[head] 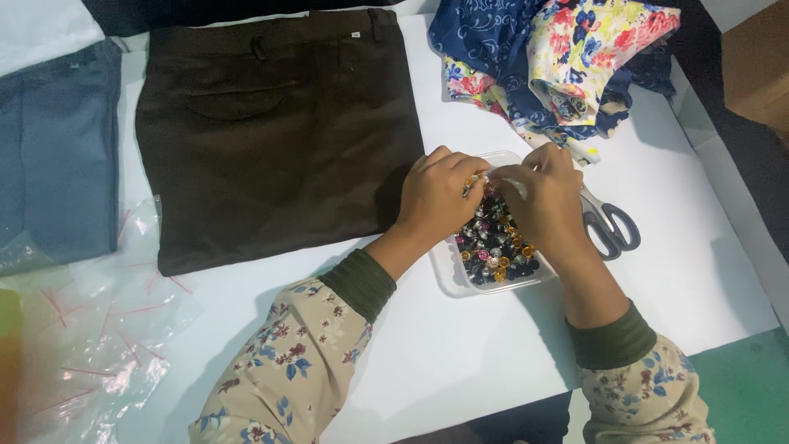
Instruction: Sorting and placing small orange beads into a plastic bag
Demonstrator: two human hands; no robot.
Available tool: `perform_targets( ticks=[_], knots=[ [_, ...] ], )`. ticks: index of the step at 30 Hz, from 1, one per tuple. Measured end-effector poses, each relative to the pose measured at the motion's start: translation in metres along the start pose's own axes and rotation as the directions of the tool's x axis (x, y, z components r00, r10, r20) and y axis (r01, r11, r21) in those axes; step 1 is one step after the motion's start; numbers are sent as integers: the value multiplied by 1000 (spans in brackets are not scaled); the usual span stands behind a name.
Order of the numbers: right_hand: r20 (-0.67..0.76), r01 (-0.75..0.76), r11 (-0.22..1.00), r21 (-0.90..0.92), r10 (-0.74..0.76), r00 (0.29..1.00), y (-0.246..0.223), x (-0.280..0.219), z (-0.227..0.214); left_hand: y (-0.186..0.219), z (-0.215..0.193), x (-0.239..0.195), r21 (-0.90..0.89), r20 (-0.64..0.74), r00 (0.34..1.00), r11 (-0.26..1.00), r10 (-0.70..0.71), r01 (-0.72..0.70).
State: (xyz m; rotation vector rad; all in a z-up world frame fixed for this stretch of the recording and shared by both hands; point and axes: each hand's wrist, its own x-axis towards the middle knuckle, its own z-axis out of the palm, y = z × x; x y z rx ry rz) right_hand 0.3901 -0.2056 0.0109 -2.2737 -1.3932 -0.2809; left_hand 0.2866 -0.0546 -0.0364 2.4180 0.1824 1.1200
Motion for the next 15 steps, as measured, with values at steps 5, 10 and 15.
perform_targets(
  ticks=[5,10,15],
  knots=[
    [-13,83,966,-243,-89,996,-2,-5,9,-3,5,-5,31,11,1000,999,6,-6],
    [-1,81,959,-272,-84,996,-2,-3,11,5,-2,-3,22,28,999,999,-23,23],
    [34,63,964,-258,-56,998,1,-2,11,6,-2,-4,1,68,996,999,-54,54]
  ],
)
